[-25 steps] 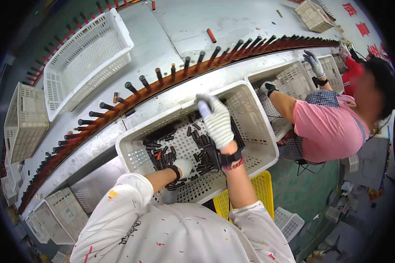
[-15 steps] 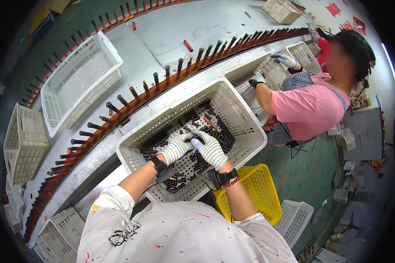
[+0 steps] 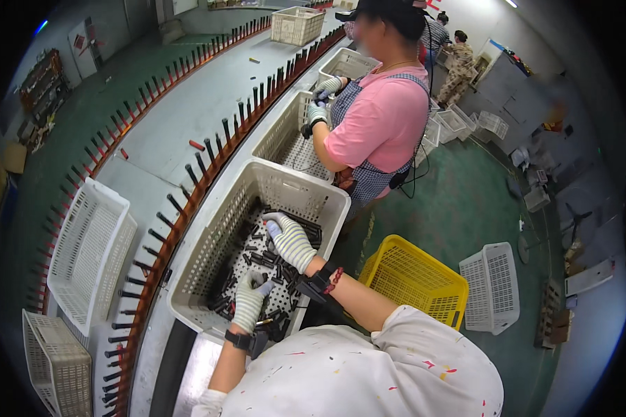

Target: Assembling foam rings onto cylindrical plastic components and sorting them into crates on a production line.

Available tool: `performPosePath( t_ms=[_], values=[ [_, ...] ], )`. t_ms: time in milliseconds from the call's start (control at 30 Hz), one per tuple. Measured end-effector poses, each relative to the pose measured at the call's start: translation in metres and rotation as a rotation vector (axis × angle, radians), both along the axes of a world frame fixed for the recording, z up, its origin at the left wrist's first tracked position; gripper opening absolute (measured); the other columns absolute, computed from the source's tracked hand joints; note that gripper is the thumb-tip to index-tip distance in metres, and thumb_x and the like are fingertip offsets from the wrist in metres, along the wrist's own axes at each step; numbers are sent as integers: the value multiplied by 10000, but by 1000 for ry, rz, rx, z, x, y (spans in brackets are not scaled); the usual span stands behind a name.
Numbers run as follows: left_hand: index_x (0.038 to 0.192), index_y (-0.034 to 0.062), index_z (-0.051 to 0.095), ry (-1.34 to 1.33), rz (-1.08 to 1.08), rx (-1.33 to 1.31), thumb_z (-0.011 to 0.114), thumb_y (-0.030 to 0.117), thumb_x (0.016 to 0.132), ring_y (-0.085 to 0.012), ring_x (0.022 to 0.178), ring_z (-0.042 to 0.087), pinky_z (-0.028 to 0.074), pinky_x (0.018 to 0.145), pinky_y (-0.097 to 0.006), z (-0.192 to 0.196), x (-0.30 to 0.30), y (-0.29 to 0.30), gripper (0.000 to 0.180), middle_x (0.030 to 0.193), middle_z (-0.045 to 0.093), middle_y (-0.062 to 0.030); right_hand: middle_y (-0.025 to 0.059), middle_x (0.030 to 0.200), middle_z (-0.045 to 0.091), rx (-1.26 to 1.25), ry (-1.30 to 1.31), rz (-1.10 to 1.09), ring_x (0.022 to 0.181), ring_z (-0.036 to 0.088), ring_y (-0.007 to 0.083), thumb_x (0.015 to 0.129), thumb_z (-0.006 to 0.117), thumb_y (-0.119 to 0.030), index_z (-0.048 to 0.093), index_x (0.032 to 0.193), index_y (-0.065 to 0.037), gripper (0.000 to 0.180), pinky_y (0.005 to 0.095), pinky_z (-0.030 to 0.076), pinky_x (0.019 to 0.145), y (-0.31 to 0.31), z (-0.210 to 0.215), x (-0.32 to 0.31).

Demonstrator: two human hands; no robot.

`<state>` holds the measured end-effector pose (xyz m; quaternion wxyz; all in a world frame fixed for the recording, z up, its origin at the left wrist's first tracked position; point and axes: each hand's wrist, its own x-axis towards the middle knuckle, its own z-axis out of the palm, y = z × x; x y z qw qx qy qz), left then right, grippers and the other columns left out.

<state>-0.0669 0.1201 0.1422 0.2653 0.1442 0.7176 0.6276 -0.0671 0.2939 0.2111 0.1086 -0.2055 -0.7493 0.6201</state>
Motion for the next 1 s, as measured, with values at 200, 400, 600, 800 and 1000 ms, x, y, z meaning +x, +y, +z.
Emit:
performPosePath(
  t_ms=[200, 400, 600, 800, 1000],
  values=[
    [943, 75, 492, -288, 207, 43, 563, 49, 831, -84, 454, 467, 372, 375, -219, 23, 27, -8, 135, 643, 507, -5, 192, 915, 624, 106, 36, 100, 856, 601, 302, 862, 565, -178, 521, 1134, -36, 310, 380, 471, 785, 0, -18, -28],
    [1012, 39, 573, -324, 319, -116, 559, 68, 868, -61, 425, 420, 310, 351, -191, 36, 51, -20, 148, 667, 534, -20, 177, 825, 637, 22, 191, 144, 782, 613, 295, 791, 659, -189, 581, 909, 5, 241, 373, 482, 742, 10, -12, -55],
    [1039, 41, 577, -454, 560, 112, 569, 108, 888, -40, 445, 396, 333, 376, -193, 58, 72, -19, 166, 688, 554, -8, 173, 881, 648, 128, 232, 250, 846, 622, 304, 754, 684, -192, 618, 892, -22, 228, 381, 484, 768, 30, 4, -74],
    [1070, 46, 512, -414, 465, 49, 481, 273, 962, -80, 528, 548, 347, 400, -181, 49, 49, -11, 253, 851, 648, -79, 103, 835, 630, 92, 224, 193, 764, 578, 192, 857, 624, -171, 596, 935, 2, 192, 332, 478, 735, 94, -1, -128],
    [1007, 61, 490, -417, 594, 57, 472, 226, 968, -69, 511, 537, 368, 379, -183, 44, 45, -42, 171, 839, 660, -98, 29, 788, 624, 362, 366, 268, 679, 555, 105, 872, 629, -81, 591, 927, -24, 88, 256, 470, 638, 57, -25, -233]
  ],
)
